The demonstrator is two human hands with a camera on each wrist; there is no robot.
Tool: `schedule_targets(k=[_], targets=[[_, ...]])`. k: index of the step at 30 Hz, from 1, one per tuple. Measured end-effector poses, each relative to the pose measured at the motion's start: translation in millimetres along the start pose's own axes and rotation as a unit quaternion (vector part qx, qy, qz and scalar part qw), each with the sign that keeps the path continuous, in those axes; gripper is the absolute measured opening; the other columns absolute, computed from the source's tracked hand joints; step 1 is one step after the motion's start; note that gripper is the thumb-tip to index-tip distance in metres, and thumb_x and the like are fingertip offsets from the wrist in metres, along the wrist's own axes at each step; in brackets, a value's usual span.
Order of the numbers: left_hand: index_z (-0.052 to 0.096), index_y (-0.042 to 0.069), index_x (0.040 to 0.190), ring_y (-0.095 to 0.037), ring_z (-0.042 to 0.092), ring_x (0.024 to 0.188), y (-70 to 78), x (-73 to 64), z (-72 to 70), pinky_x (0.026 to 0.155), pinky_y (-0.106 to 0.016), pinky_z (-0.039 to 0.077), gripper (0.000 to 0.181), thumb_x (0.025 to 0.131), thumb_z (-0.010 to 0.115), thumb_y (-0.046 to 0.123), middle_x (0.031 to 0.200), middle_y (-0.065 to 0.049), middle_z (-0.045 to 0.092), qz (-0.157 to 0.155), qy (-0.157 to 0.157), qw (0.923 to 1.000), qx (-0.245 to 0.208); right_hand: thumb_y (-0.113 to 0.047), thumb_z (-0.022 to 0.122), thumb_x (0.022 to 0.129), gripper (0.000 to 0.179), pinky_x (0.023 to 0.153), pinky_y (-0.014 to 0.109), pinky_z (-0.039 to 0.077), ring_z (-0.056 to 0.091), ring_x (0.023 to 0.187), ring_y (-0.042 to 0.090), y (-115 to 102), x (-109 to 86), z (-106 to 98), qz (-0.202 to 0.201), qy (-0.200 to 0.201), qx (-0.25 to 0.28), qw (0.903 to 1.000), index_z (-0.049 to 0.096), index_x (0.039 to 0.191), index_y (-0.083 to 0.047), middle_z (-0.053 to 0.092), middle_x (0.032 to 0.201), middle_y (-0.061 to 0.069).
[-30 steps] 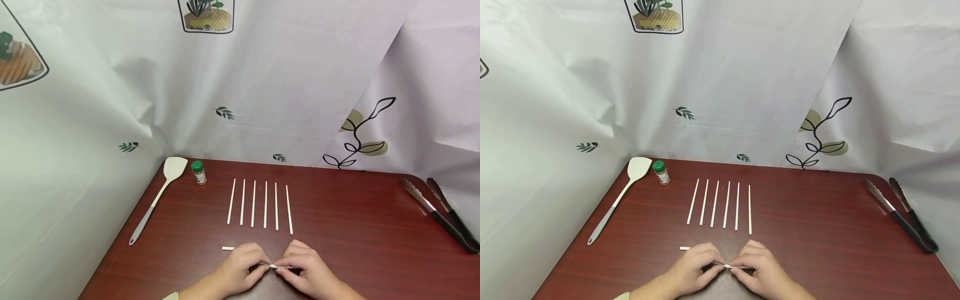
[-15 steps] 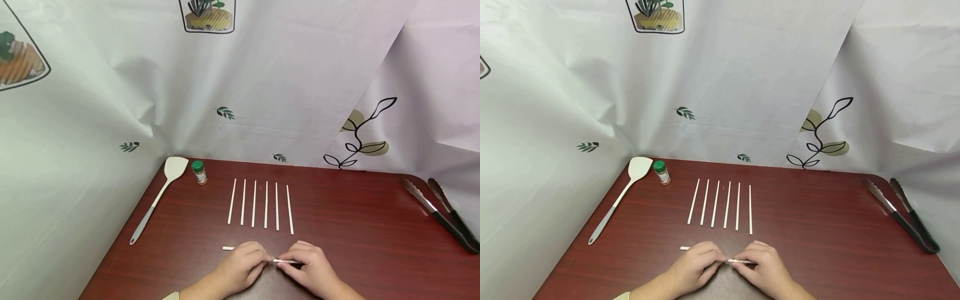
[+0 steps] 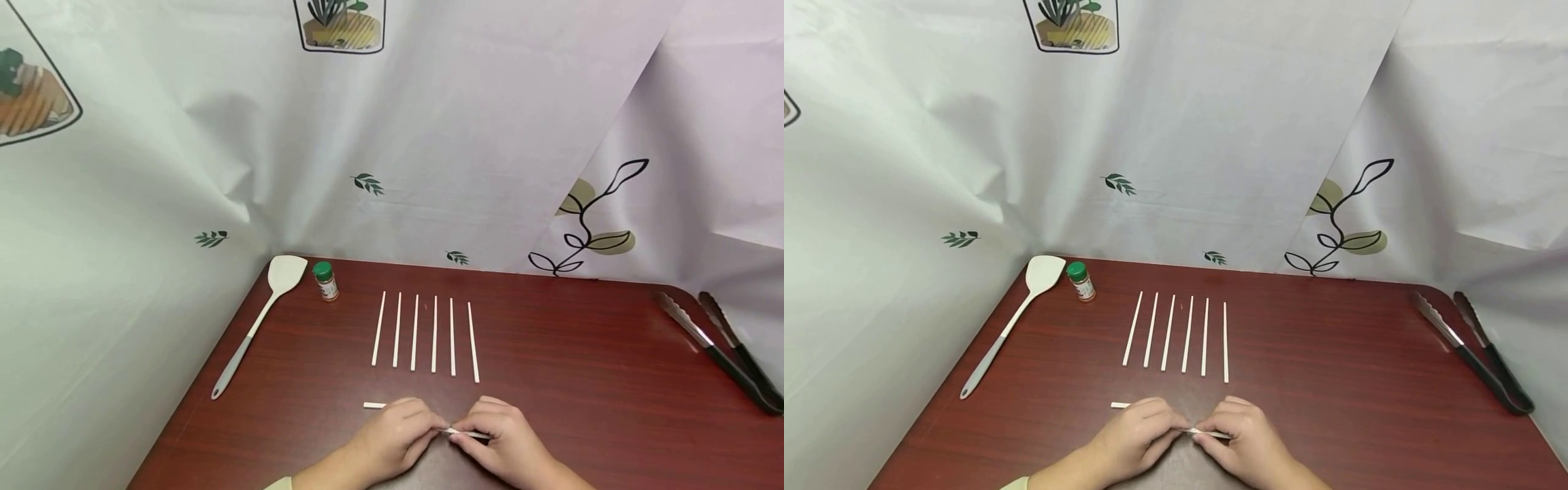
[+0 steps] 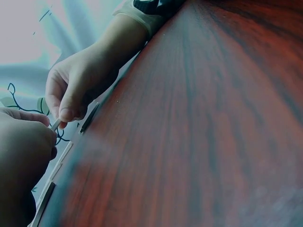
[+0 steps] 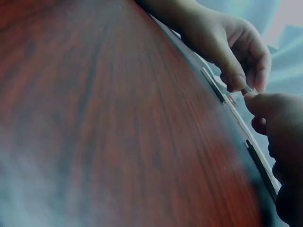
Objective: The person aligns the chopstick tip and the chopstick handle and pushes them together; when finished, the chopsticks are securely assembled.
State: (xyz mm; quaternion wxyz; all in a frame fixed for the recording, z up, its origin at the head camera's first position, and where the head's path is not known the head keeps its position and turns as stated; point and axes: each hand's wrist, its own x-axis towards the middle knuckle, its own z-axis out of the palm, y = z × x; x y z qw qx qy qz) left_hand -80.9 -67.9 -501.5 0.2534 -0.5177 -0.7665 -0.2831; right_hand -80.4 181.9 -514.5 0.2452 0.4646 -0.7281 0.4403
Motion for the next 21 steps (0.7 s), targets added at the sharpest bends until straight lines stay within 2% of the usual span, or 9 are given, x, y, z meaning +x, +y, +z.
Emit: schedule_targets(k=[3, 8, 14, 17, 21], targets=[[0.074, 0.015, 0.111, -0.004, 0.066, 0.093, 0.3, 0.4, -0.2, 0.093, -0.02, 0.053, 0.011, 0.102, 0.069, 0.01, 0.102, 0.01, 0.07, -0.001, 0.004, 1.0, -0.005, -0.016, 0.084, 0.094, 0.002, 0.07, 0.01, 0.046, 0.06, 0.075, -0.001, -0.9, 1.3, 0.8, -0.004, 0.001, -0.003, 1.0, 0.082, 0.095, -0.015, 0.072, 0.085, -0.012], [0.074, 0.015, 0.109, -0.003, 0.066, 0.095, 1.1, 0.8, 0.6, 0.094, -0.019, 0.052, 0.011, 0.105, 0.065, 0.01, 0.103, 0.01, 0.071, -0.004, 0.004, 0.9998, -0.021, -0.018, 0.081, 0.097, 0.004, 0.069, 0.009, 0.045, 0.059, 0.074, -0.001, -1.3, 1.9, 0.5, -0.01, 0.005, -0.006, 0.9999, 0.081, 0.094, -0.015, 0.071, 0.084, -0.012], [0.076, 0.016, 0.108, -0.002, 0.067, 0.098, 0.5, 1.5, 2.6, 0.096, -0.018, 0.051, 0.018, 0.097, 0.071, 0.002, 0.103, 0.01, 0.072, 0.002, 0.005, 0.9993, -0.038, -0.019, 0.079, 0.099, 0.006, 0.069, 0.009, 0.045, 0.058, 0.073, 0.0, -1.2, 1.4, 0.4, -0.014, 0.003, -0.002, 0.9999, 0.081, 0.095, -0.016, 0.07, 0.083, -0.011], [0.076, 0.016, 0.107, -0.002, 0.067, 0.097, -0.1, 1.5, 3.4, 0.096, -0.018, 0.051, 0.019, 0.096, 0.072, 0.001, 0.102, 0.009, 0.072, -0.001, 0.01, 0.999, -0.043, -0.018, 0.079, 0.099, 0.005, 0.069, 0.009, 0.045, 0.059, 0.074, 0.0, -2.2, 4.1, -0.6, -0.019, 0.009, -0.004, 0.9998, 0.081, 0.095, -0.015, 0.071, 0.084, -0.011], [0.075, 0.014, 0.107, -0.004, 0.067, 0.096, -0.5, 0.9, 4.6, 0.094, -0.02, 0.052, 0.013, 0.101, 0.067, 0.005, 0.102, 0.007, 0.071, -0.017, 0.029, 0.9985, -0.042, -0.011, 0.084, 0.093, 0.004, 0.07, 0.011, 0.048, 0.063, 0.073, 0.004, -1.8, 9.3, -2.3, -0.03, 0.026, 0.01, 0.9992, 0.082, 0.096, -0.01, 0.074, 0.085, -0.005]])
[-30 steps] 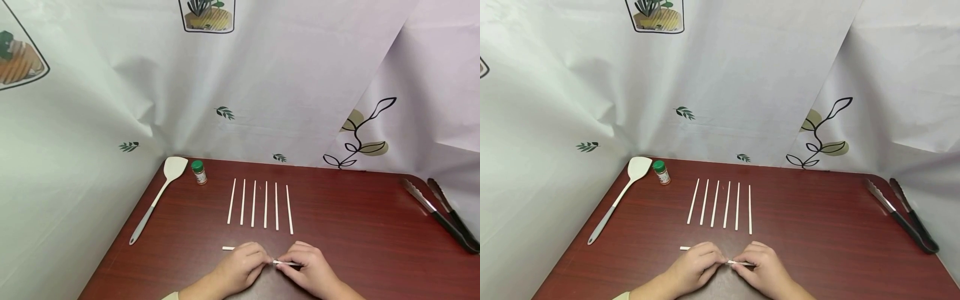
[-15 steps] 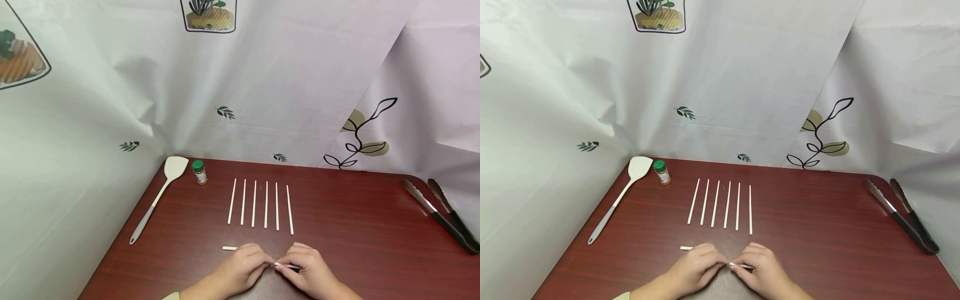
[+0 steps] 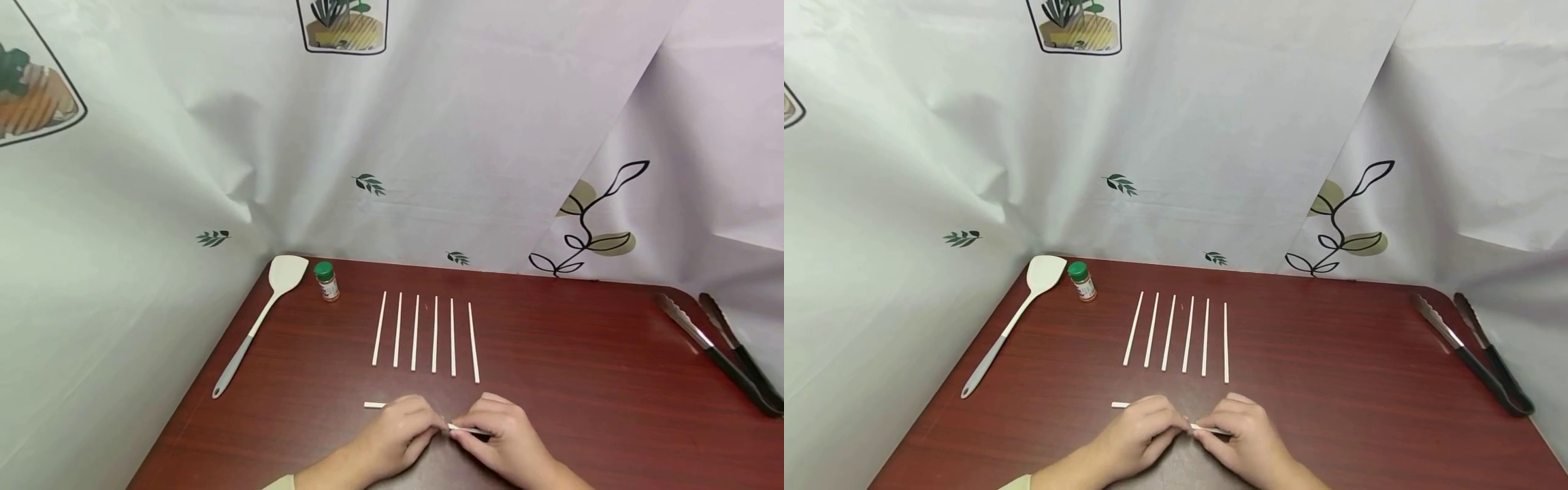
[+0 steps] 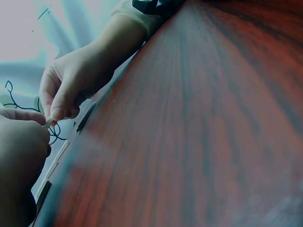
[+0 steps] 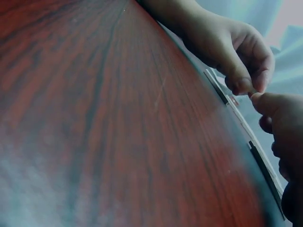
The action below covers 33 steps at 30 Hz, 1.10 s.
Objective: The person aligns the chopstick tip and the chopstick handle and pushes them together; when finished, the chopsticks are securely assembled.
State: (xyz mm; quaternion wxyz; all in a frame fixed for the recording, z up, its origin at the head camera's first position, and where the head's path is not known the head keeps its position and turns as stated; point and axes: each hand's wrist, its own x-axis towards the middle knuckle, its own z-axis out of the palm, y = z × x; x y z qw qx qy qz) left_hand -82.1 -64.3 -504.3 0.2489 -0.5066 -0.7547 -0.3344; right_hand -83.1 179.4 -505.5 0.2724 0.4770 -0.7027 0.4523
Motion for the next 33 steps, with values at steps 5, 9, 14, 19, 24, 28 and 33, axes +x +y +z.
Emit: schedule_targets(k=[5, 9, 14, 19, 24, 28, 33], targets=[[0.072, 0.014, 0.111, -0.004, 0.066, 0.092, -0.1, -0.6, 1.1, 0.09, -0.019, 0.053, 0.011, 0.104, 0.067, 0.009, 0.101, 0.006, 0.07, -0.039, 0.037, 0.9985, 0.007, 0.005, 0.089, 0.081, 0.022, 0.067, 0.019, 0.056, 0.071, 0.074, 0.012, 8, -4.1, -10, 0.068, 0.041, 0.057, 0.9952, 0.082, 0.097, -0.008, 0.076, 0.085, 0.005], [0.071, 0.012, 0.111, -0.006, 0.068, 0.1, 0.5, -0.1, 1.6, 0.095, -0.021, 0.053, 0.013, 0.102, 0.066, 0.005, 0.108, 0.005, 0.07, -0.056, 0.032, 0.9979, 0.007, 0.016, 0.083, 0.08, 0.027, 0.065, 0.021, 0.058, 0.073, 0.077, 0.009, 10, -8.7, -22, 0.21, 0.084, 0.12, 0.9666, 0.077, 0.1, -0.001, 0.077, 0.087, 0.011], [0.072, 0.014, 0.112, -0.007, 0.067, 0.113, 0.8, 2.7, 3.2, 0.098, -0.027, 0.052, 0.017, 0.1, 0.067, 0.005, 0.12, 0.005, 0.071, -0.04, -0.002, 0.9989, 0.024, 0.027, 0.067, 0.086, 0.039, 0.068, 0.023, 0.059, 0.073, 0.081, 0.011, 16, -6.6, -31, 0.313, 0.151, 0.202, 0.9156, 0.047, 0.12, 0.023, 0.076, 0.093, 0.011], [0.078, 0.022, 0.114, -0.005, 0.067, 0.11, -2.2, 7.5, 7.7, 0.091, -0.024, 0.051, 0.022, 0.094, 0.076, 0.012, 0.124, 0.008, 0.072, -0.015, -0.023, 0.9981, 0.054, 0.028, 0.06, 0.091, 0.044, 0.066, 0.024, 0.059, 0.07, 0.072, 0.012, 26, -4.1, -37, 0.342, 0.213, 0.247, 0.8811, 0.033, 0.126, 0.024, 0.074, 0.09, 0.007], [0.08, 0.021, 0.112, -0.005, 0.069, 0.109, -6.7, 13.4, 13.4, 0.093, -0.023, 0.051, 0.023, 0.089, 0.082, 0.015, 0.123, 0.007, 0.074, 0.02, -0.034, 0.9969, 0.067, 0.024, 0.06, 0.094, 0.04, 0.064, 0.023, 0.057, 0.066, 0.066, 0.011, 32, -2.8, -40, 0.368, 0.221, 0.241, 0.8703, 0.04, 0.128, 0.019, 0.074, 0.087, 0.005], [0.08, 0.021, 0.112, -0.004, 0.068, 0.109, -8.4, 18.8, 18.3, 0.095, -0.022, 0.05, 0.022, 0.09, 0.082, 0.018, 0.122, 0.008, 0.075, 0.046, -0.046, 0.9947, 0.08, 0.02, 0.062, 0.096, 0.04, 0.064, 0.023, 0.057, 0.065, 0.066, 0.011, 34, -1.1, -41, 0.397, 0.221, 0.221, 0.863, 0.048, 0.133, 0.013, 0.075, 0.087, 0.007], [0.081, 0.024, 0.114, -0.003, 0.067, 0.107, -6.8, 28.4, 25.4, 0.094, -0.022, 0.049, 0.022, 0.093, 0.083, 0.029, 0.12, 0.011, 0.074, 0.05, -0.052, 0.9918, 0.105, 0.015, 0.064, 0.098, 0.041, 0.065, 0.023, 0.057, 0.065, 0.067, 0.011, 43, 1.6, -44, 0.407, 0.215, 0.196, 0.866, 0.058, 0.137, 0.005, 0.073, 0.083, 0.006]])
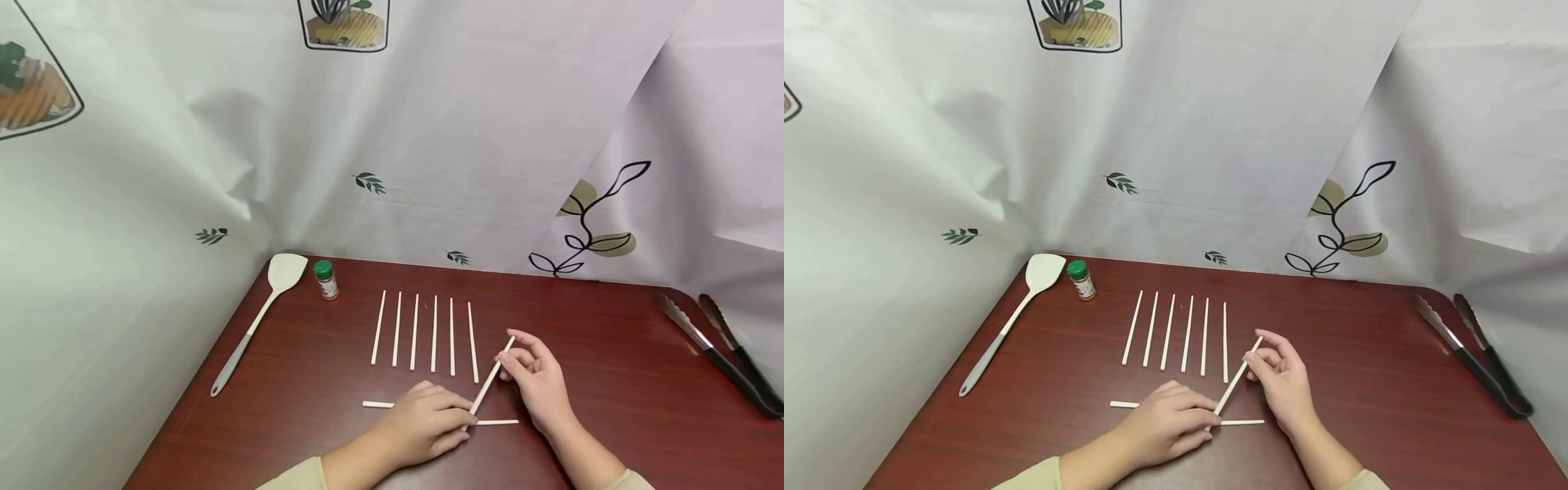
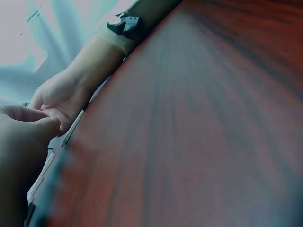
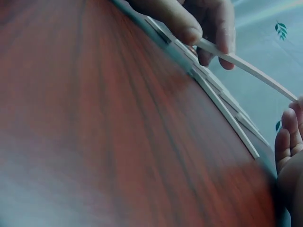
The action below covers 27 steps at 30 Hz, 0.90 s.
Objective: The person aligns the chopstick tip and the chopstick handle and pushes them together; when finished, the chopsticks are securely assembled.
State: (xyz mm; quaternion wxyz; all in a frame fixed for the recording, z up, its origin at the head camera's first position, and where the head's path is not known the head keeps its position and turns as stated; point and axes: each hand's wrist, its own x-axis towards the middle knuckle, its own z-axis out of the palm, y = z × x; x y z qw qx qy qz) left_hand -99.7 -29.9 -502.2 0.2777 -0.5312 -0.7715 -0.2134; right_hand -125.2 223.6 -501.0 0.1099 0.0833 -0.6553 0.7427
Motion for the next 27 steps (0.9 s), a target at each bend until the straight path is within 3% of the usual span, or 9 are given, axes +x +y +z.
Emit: schedule_targets(k=[4, 9, 11, 17, 19, 23, 27], targets=[[0.08, 0.026, 0.118, -0.003, 0.065, 0.108, 2.7, 11.8, 7.5, 0.093, -0.021, 0.048, 0.03, 0.092, 0.083, 0.042, 0.12, 0.014, 0.071, -0.009, -0.005, 0.9995, 0.029, 0.017, 0.066, 0.095, 0.043, 0.062, 0.022, 0.051, 0.059, 0.066, 0.012, 4, 12.1, -5, -0.064, -0.011, -0.075, 0.9951, 0.061, 0.137, 0.007, 0.067, 0.077, 0.008], [0.079, 0.026, 0.119, -0.008, 0.065, 0.112, 3.1, 25.6, 18.5, 0.093, -0.023, 0.049, 0.037, 0.091, 0.081, 0.05, 0.124, 0.011, 0.069, -0.025, -0.011, 0.9978, 0.06, 0.014, 0.073, 0.09, 0.046, 0.062, 0.02, 0.046, 0.057, 0.068, 0.011, 13, 29.5, -13, -0.134, -0.029, -0.2, 0.9701, 0.065, 0.134, 0.007, 0.065, 0.085, 0.006], [0.079, 0.026, 0.118, -0.009, 0.065, 0.113, 2.0, 30.1, 22.5, 0.093, -0.024, 0.049, 0.038, 0.09, 0.081, 0.052, 0.126, 0.009, 0.069, -0.033, -0.014, 0.997, 0.069, 0.01, 0.077, 0.089, 0.047, 0.066, 0.018, 0.049, 0.06, 0.072, 0.011, 15, 35.6, -15, -0.144, -0.035, -0.243, 0.9585, 0.068, 0.134, 0.003, 0.066, 0.09, 0.004], [0.078, 0.025, 0.12, -0.013, 0.065, 0.119, -1.5, 41.5, 32.3, 0.098, -0.029, 0.05, 0.04, 0.09, 0.081, 0.052, 0.133, 0.007, 0.07, -0.072, -0.042, 0.9946, 0.061, -0.005, 0.083, 0.085, 0.041, 0.079, 0.025, 0.045, 0.06, 0.09, 0.021, 18, 56.8, -24, -0.195, -0.031, -0.367, 0.9092, 0.074, 0.126, -0.001, 0.067, 0.096, 0.001], [0.078, 0.025, 0.12, -0.013, 0.065, 0.121, -2.5, 45.3, 35.7, 0.099, -0.03, 0.05, 0.039, 0.091, 0.081, 0.051, 0.135, 0.007, 0.07, -0.086, -0.05, 0.9933, 0.058, -0.008, 0.083, 0.086, 0.039, 0.081, 0.031, 0.042, 0.057, 0.094, 0.024, 19, 63.6, -27, -0.203, -0.034, -0.388, 0.8986, 0.074, 0.122, 0.0, 0.068, 0.097, 0.003], [0.079, 0.028, 0.118, -0.011, 0.064, 0.123, -5.4, 53.3, 43.0, 0.1, -0.031, 0.05, 0.037, 0.09, 0.081, 0.053, 0.135, 0.01, 0.07, -0.109, -0.069, 0.9886, 0.078, -0.013, 0.083, 0.086, 0.037, 0.089, 0.042, 0.039, 0.055, 0.102, 0.033, 25, 76.1, -32, -0.201, -0.05, -0.412, 0.8874, 0.075, 0.12, 0.0, 0.07, 0.104, 0.01], [0.079, 0.03, 0.115, -0.01, 0.064, 0.122, -9.0, 61.2, 49.8, 0.099, -0.03, 0.05, 0.037, 0.088, 0.081, 0.055, 0.128, 0.014, 0.071, -0.126, -0.085, 0.9821, 0.111, -0.018, 0.083, 0.087, 0.039, 0.097, 0.056, 0.037, 0.052, 0.115, 0.044, 28, 85.6, -32, -0.161, -0.075, -0.445, 0.8778, 0.075, 0.122, -0.002, 0.069, 0.117, 0.016]])
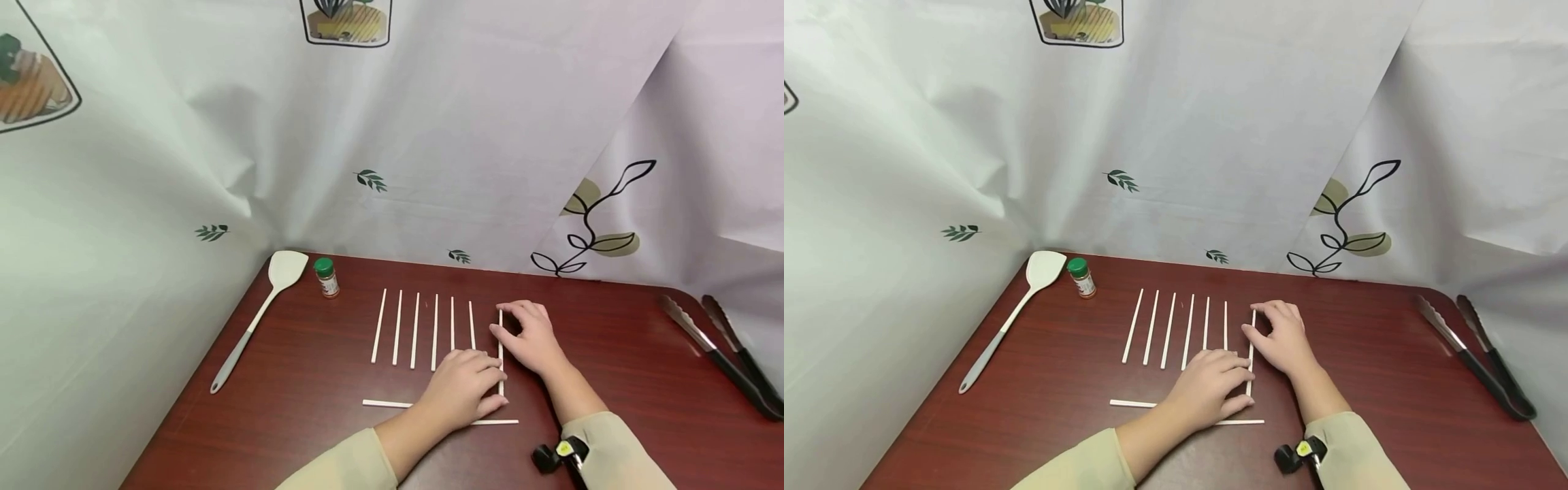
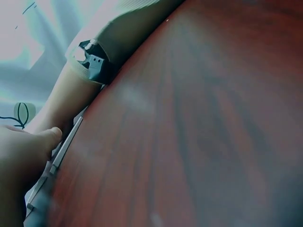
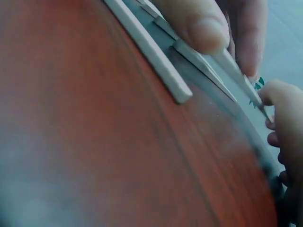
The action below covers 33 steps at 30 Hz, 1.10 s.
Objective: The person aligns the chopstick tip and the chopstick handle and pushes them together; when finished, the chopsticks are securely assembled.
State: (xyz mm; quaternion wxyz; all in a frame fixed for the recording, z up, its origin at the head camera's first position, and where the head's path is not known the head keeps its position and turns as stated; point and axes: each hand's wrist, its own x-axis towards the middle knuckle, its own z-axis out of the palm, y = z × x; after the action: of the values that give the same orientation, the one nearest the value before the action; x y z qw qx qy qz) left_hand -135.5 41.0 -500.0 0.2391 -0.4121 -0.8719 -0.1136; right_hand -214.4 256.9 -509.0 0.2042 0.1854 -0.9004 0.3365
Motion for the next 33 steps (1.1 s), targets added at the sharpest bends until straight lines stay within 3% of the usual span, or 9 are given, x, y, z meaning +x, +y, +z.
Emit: schedule_targets(k=[6, 14, 21, 33], targets=[[0.079, 0.031, 0.112, -0.009, 0.061, 0.124, 2.6, 11.8, 5.0, 0.101, -0.03, 0.048, 0.038, 0.088, 0.079, 0.061, 0.122, 0.017, 0.072, -0.016, -0.026, 0.9992, 0.024, -0.02, 0.079, 0.084, 0.048, 0.097, 0.066, 0.033, 0.043, 0.129, 0.048, -3, 5.2, -3, 0.055, -0.064, -0.041, 0.9956, 0.072, 0.129, -0.004, 0.062, 0.128, 0.019], [0.076, 0.033, 0.111, -0.012, 0.059, 0.134, 5.5, 13.3, 6.8, 0.108, -0.033, 0.046, 0.038, 0.088, 0.078, 0.062, 0.132, 0.017, 0.071, -0.041, -0.052, 0.9973, 0.033, -0.028, 0.078, 0.088, 0.058, 0.103, 0.072, 0.029, 0.038, 0.133, 0.051, -6, 1.8, -3, 0.045, -0.089, -0.075, 0.9922, 0.068, 0.14, -0.004, 0.056, 0.136, 0.021], [0.075, 0.033, 0.114, -0.014, 0.058, 0.136, 5.5, 12.9, 6.7, 0.111, -0.035, 0.044, 0.037, 0.09, 0.076, 0.061, 0.134, 0.016, 0.07, -0.062, -0.071, 0.9947, 0.041, -0.035, 0.072, 0.097, 0.066, 0.115, 0.075, 0.019, 0.025, 0.15, 0.053, -7, 1.4, -4, 0.047, -0.135, -0.098, 0.9848, 0.057, 0.153, -0.005, 0.044, 0.158, 0.024], [0.076, 0.032, 0.12, -0.014, 0.059, 0.135, 4.7, 13.7, 7.3, 0.112, -0.034, 0.043, 0.037, 0.093, 0.075, 0.058, 0.134, 0.016, 0.07, -0.077, -0.079, 0.9929, 0.043, -0.038, 0.072, 0.099, 0.063, 0.114, 0.075, 0.023, 0.027, 0.148, 0.054, -6, 0.0, -4, 0.066, -0.135, -0.101, 0.9835, 0.059, 0.153, -0.009, 0.041, 0.161, 0.025]])
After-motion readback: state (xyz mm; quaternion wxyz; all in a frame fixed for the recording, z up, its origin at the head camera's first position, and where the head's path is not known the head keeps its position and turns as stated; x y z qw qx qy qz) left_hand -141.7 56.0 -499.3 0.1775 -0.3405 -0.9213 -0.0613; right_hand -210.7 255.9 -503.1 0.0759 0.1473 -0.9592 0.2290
